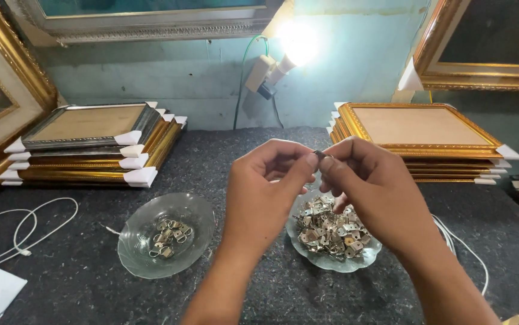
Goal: Assembling small metal hangers onto strings for picture frames.
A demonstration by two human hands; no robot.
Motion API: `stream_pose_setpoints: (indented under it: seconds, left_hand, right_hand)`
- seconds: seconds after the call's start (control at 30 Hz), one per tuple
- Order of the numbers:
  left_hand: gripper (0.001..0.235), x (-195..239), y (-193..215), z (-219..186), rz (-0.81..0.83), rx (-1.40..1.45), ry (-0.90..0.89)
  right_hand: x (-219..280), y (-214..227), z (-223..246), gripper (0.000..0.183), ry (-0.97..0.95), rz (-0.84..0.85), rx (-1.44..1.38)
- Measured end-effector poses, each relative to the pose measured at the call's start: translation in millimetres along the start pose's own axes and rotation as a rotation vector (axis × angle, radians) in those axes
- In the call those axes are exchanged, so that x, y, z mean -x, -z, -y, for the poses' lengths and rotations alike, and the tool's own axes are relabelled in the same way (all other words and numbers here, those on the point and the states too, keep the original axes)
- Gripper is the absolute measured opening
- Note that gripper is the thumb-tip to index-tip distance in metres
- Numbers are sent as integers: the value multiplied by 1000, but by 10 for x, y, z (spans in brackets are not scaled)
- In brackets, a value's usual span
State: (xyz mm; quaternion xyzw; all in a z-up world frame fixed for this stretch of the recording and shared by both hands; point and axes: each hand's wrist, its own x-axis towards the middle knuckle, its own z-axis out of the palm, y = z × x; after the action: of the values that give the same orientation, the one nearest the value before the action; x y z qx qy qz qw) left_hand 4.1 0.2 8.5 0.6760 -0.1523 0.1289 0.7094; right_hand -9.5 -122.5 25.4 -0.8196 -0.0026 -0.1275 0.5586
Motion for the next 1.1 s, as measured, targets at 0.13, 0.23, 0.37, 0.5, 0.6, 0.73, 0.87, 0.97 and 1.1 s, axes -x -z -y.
stream_pose_setpoints:
  seconds: [0.13, 0.23, 0.37, 0.5, 0.6, 0.73, 0.87, 0.97, 1.1]
  left_hand:
    - [12, -56, 15, 103, 50, 151, 90]
    - [8, -50, 22, 93, 87, 218, 123]
    - [9, -38, -10, 110, 44, 209, 88]
    - [10, -18, -45, 107, 11, 146, 12]
    - [11, -13, -34, 85, 20, 160, 24]
    - [8, -17, -40, 73, 21, 317, 132]
    - [9, -4, -32, 56, 55, 360, 232]
    - [11, -18, -32, 122, 92, 409, 293]
    - [14, -27, -17, 197, 151, 557, 377]
  right_hand:
    - [-48, 26, -146, 13, 209, 65, -24]
    - [-54, 5, -168, 13, 274, 50, -21]
    - [-56, -22, -157, 11, 205, -32, -21]
    - [-61, -10, -143, 12, 117, -37, -142]
    - [-99, 17, -232, 13, 143, 60, -285]
    - [-132, -5, -347, 20, 251, 143, -338]
    - [-162, 30, -439, 20, 406, 123, -212]
    - [-191, 42, -517, 20, 414, 134, -253]
    - [-223, 62, -586, 21, 455, 238, -361]
